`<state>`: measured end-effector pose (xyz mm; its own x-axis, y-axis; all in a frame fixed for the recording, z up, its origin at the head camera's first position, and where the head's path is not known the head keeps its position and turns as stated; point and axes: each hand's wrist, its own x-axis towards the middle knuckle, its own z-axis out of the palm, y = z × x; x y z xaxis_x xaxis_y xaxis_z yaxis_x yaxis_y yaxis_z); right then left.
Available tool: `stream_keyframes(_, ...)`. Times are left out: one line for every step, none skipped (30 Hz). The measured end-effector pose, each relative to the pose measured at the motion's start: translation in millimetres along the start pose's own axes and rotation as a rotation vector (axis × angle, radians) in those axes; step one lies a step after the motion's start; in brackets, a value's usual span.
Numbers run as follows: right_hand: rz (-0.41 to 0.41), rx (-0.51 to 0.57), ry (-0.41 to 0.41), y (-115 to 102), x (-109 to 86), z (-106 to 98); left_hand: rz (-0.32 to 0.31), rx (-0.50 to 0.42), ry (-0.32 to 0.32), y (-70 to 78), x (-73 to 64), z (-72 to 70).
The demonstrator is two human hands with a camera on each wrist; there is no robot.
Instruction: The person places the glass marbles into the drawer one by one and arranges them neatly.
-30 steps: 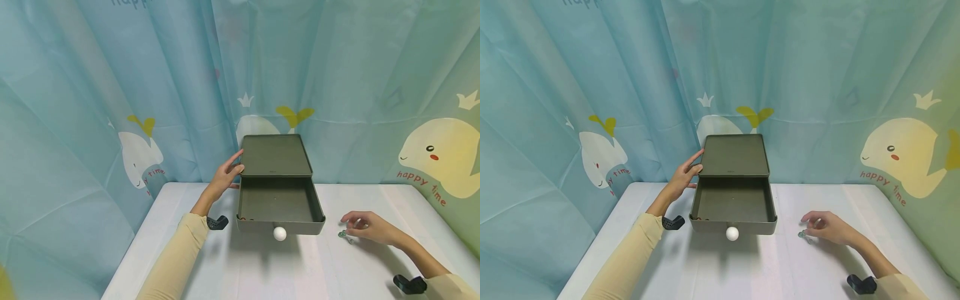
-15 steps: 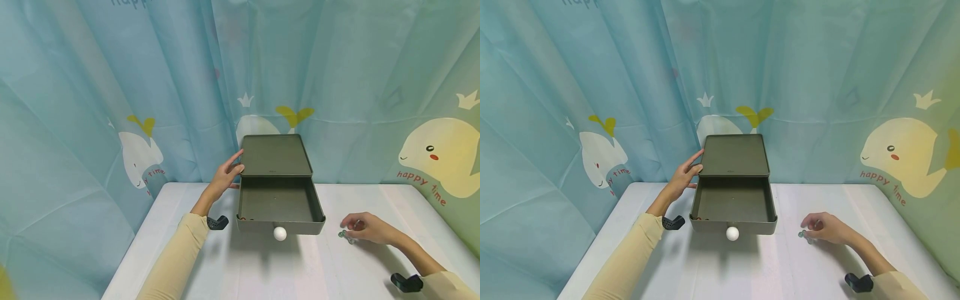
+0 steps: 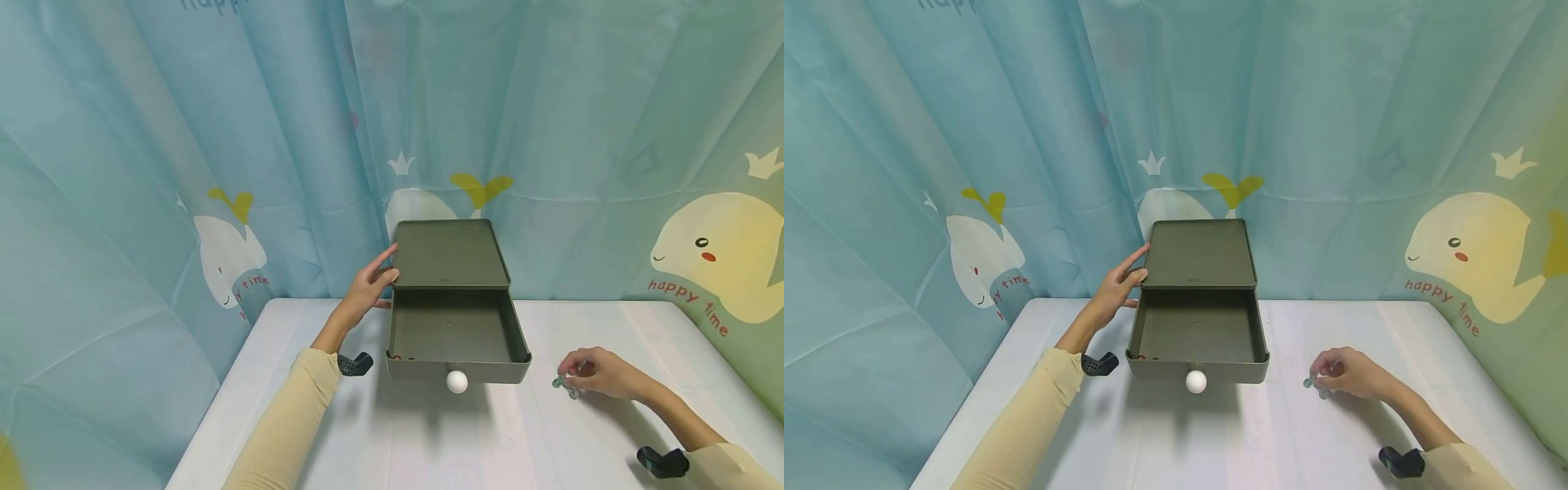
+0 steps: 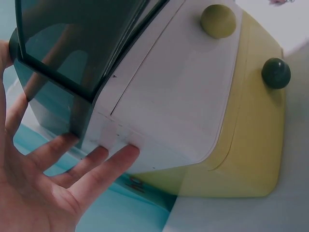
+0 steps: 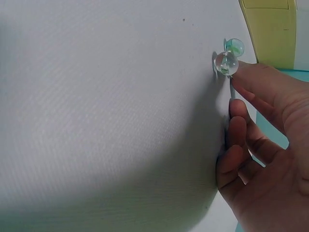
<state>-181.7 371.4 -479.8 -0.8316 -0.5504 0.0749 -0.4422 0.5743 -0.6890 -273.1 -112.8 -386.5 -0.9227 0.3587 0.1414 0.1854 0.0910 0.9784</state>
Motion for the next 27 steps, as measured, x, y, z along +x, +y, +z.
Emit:
stream_keyframes(0.006,-0.002,0.000,-0.1,-0.1,0.1,-0.001,0.001,0.000,0.2,-0.1,0.0)
stream_keyframes(0.007,-0.006,0.003,-0.1,-0.2,0.1,-0.002,0.001,0.002,0.2,-0.1,0.0)
stream_keyframes(0.005,-0.008,0.005,0.1,-0.4,0.3,-0.003,0.002,0.003,0.2,-0.1,0.0)
stream_keyframes(0.004,-0.011,0.008,0.2,-0.5,0.3,-0.004,0.003,0.004,0.3,-0.1,0.0)
stream_keyframes(0.001,-0.011,0.012,0.4,-0.6,0.4,-0.005,0.003,0.004,0.6,-0.3,0.2)
stream_keyframes(-0.002,-0.012,0.015,0.5,-0.7,0.5,-0.006,0.003,0.006,0.8,-0.4,0.4)
stream_keyframes(-0.006,-0.012,0.018,0.6,-0.7,0.6,-0.007,0.003,0.007,1.2,-0.5,0.7)
stream_keyframes(-0.011,-0.013,0.021,0.6,-0.8,0.7,-0.008,0.005,0.009,1.3,-0.5,0.8)
stream_keyframes(-0.012,-0.012,0.023,0.6,-0.8,0.8,-0.010,0.005,0.011,1.6,-0.7,1.1)
stream_keyframes(-0.012,-0.013,0.024,0.4,-0.8,0.8,-0.011,0.004,0.013,1.9,-0.8,1.3)
stream_keyframes(-0.010,-0.011,0.024,0.2,-0.9,0.8,-0.012,0.003,0.014,2.1,-0.9,1.5)
stream_keyframes(-0.009,-0.010,0.023,-0.1,-0.9,0.8,-0.013,0.003,0.016,2.1,-0.8,1.6)
stream_keyframes(-0.005,-0.010,0.022,-0.3,-0.9,0.9,-0.014,0.001,0.016,2.2,-0.8,1.6)
stream_keyframes(0.000,-0.010,0.021,-0.5,-0.9,0.9,-0.015,-0.001,0.016,2.3,-0.8,1.7)
stream_keyframes(0.006,-0.010,0.020,-0.7,-1.0,0.9,-0.014,-0.001,0.015,2.4,-0.8,1.8)
stream_keyframes(0.012,-0.010,0.018,-0.9,-1.0,0.9,-0.014,-0.002,0.013,2.5,-0.9,1.7)
stream_keyframes(0.019,-0.009,0.016,-1.2,-1.0,0.9,-0.014,-0.003,0.012,2.5,-0.9,1.7)
stream_keyframes(0.023,-0.008,0.015,-1.4,-1.0,0.9,-0.015,-0.003,0.010,2.5,-0.8,1.7)
stream_keyframes(0.029,-0.006,0.013,-1.6,-1.0,0.9,-0.014,-0.003,0.009,2.5,-0.8,1.7)
stream_keyframes(0.031,-0.004,0.011,-1.8,-1.0,0.9,-0.015,-0.003,0.009,2.5,-0.8,1.7)
stream_keyframes(0.032,-0.004,0.010,-1.9,-1.0,0.9,-0.016,-0.003,0.010,2.6,-0.8,1.8)
stream_keyframes(0.035,-0.003,0.008,-2.0,-0.9,1.0,-0.014,-0.004,0.009,2.5,-0.7,1.7)
stream_keyframes(0.036,-0.002,0.007,-2.0,-0.8,1.0,-0.014,-0.005,0.008,2.4,-0.6,1.8)
stream_keyframes(0.039,-0.001,0.003,-1.9,-0.7,1.1,-0.014,-0.006,0.009,2.3,-0.6,1.8)
stream_keyframes(0.045,0.001,0.000,-1.7,-0.6,1.2,-0.010,-0.006,0.007,1.9,-0.5,1.5)
stream_keyframes(0.050,0.000,-0.004,-1.5,-0.5,1.3,-0.006,-0.007,0.004,1.6,-0.5,1.5)
stream_keyframes(0.057,0.002,-0.008,-1.3,-0.4,1.3,-0.004,-0.006,0.002,1.0,-0.3,1.4)
